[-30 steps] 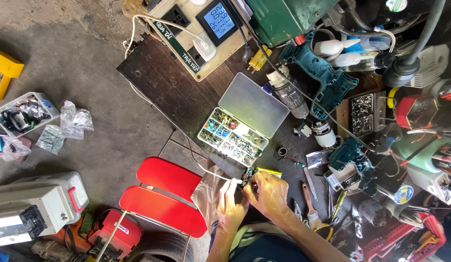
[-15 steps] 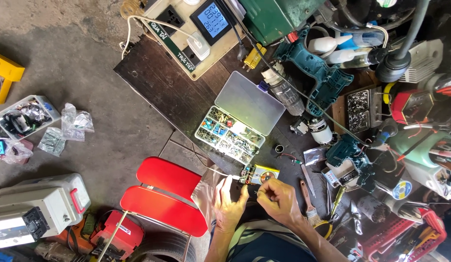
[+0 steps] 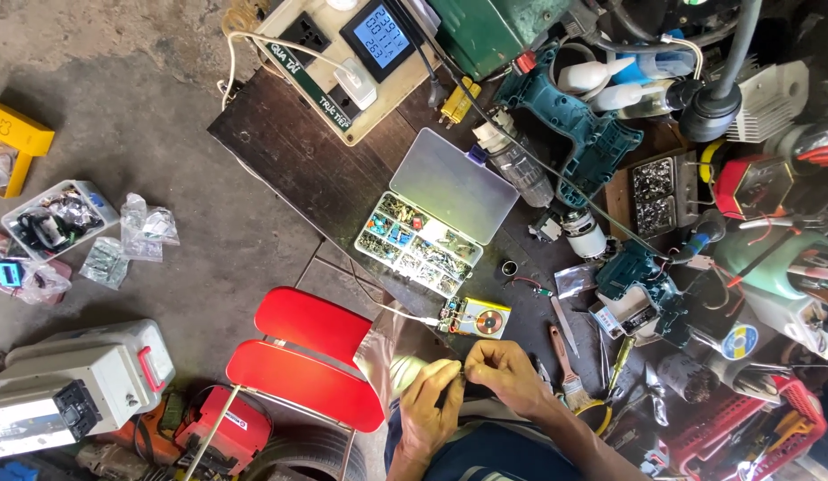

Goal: Preparing and connecting wires to a small charging module circuit board on a workbench.

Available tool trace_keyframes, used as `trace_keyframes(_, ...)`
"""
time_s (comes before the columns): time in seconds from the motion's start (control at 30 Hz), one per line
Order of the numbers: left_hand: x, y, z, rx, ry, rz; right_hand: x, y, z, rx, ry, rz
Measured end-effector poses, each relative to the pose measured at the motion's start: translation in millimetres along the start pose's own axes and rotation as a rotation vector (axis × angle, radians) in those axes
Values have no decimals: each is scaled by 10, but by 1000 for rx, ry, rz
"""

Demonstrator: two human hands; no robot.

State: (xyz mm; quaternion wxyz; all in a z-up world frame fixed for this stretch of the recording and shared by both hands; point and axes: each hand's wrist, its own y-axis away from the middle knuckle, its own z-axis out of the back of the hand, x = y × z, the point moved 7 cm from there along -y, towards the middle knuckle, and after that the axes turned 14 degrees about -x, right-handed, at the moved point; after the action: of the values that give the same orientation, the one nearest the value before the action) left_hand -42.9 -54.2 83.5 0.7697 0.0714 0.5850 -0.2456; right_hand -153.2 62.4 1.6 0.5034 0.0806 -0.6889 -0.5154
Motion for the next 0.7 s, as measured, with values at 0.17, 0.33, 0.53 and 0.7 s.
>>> trace_keyframes(0.17,-32,-6,-5,30,-28,-88,27,13,-1,-26,36,-47)
trace_keyframes(0.33,109,124,-39,51,-24,56,157,47,-10,-3,67,51)
trace_keyframes(0.53,283,68,-18,77,110,476,721,190,-73,-88,282,483)
trace_keyframes(0.7,364,147,-76,197,108,572,772,219,-80,-76,391,651)
